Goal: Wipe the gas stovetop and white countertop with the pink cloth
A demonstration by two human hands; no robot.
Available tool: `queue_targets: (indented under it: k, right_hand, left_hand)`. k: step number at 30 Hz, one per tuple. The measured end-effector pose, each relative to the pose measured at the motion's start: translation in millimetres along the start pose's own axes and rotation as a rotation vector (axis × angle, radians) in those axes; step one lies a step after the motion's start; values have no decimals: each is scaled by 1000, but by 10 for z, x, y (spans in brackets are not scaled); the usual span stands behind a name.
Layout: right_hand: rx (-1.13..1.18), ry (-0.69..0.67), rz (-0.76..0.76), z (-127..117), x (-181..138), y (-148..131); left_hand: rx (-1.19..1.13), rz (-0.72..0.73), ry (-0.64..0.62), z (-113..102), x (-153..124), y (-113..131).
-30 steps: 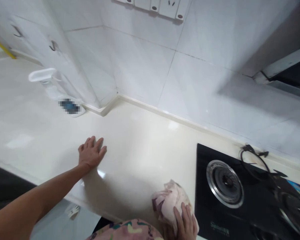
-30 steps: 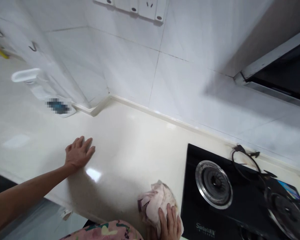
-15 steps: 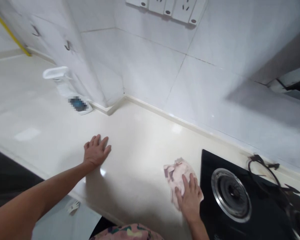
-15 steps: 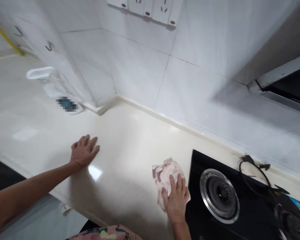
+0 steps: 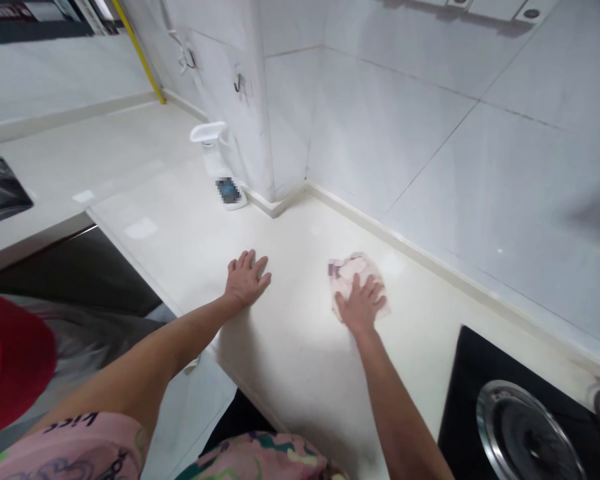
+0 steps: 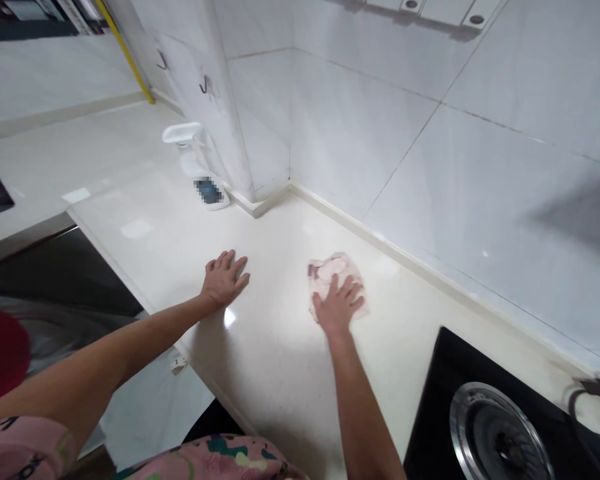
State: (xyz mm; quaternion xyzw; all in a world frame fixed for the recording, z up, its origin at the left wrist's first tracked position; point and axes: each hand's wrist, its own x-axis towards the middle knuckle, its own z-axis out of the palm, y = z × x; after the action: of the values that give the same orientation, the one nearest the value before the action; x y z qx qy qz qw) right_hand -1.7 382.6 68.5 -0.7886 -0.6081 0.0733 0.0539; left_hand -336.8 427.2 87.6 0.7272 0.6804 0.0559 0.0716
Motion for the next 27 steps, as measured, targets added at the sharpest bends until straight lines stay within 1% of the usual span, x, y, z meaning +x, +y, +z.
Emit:
queue_targets:
  k: [1,3,5,7,8,10,12,14,17,19,21,22,25,27]
  right_hand:
    - [6,-16,-84,49,-196,-212]
    - [39,-1,-325,123,-683,-550]
    - [85,24,-548,158,-1199,-722]
    - [132,20,-707,161,-1636,-700]
    - [149,19,-759,156,-1807,-620]
    - [163,35,-790,144,-2057,-344]
    - [132,69,-742,132,-2235,39]
    - [70,100,-629,115,-2399,465]
    - [-21,186,-382,81,-2677,1050]
    - [-69,267,-196,72,-2878,1328]
    - [-104,320,-66,96,-3080,1481]
    - [-116,332,-30,122,-3177,1513]
    - [-133,340,3,241,-3415,1490]
    - [-123,351,8,319,-3488,1440]
  left_hand:
    - [-3,1,-5,-3,0,0]
    - [-6,-4,-12,-3,0,0]
    - [-5,-13,-9,5,1,-2]
    - [-6,-15,-3,14,1,-5]
    - [-6,-13,1,17,1,-6]
    - [-5,-9,6,16,0,-4]
    - [-5,-7,4,6,0,2]
    - [-16,-7,-5,-8,1,12]
    - [-34,-6,-5,-21,2,27]
    - [-28,-7,5,-22,1,32]
    - [-14,-6,11,-19,0,34]
    - [-10,-6,11,-17,0,34]
    - [-2,-4,6,-8,4,30]
    - [5,-5,9,0,10,25]
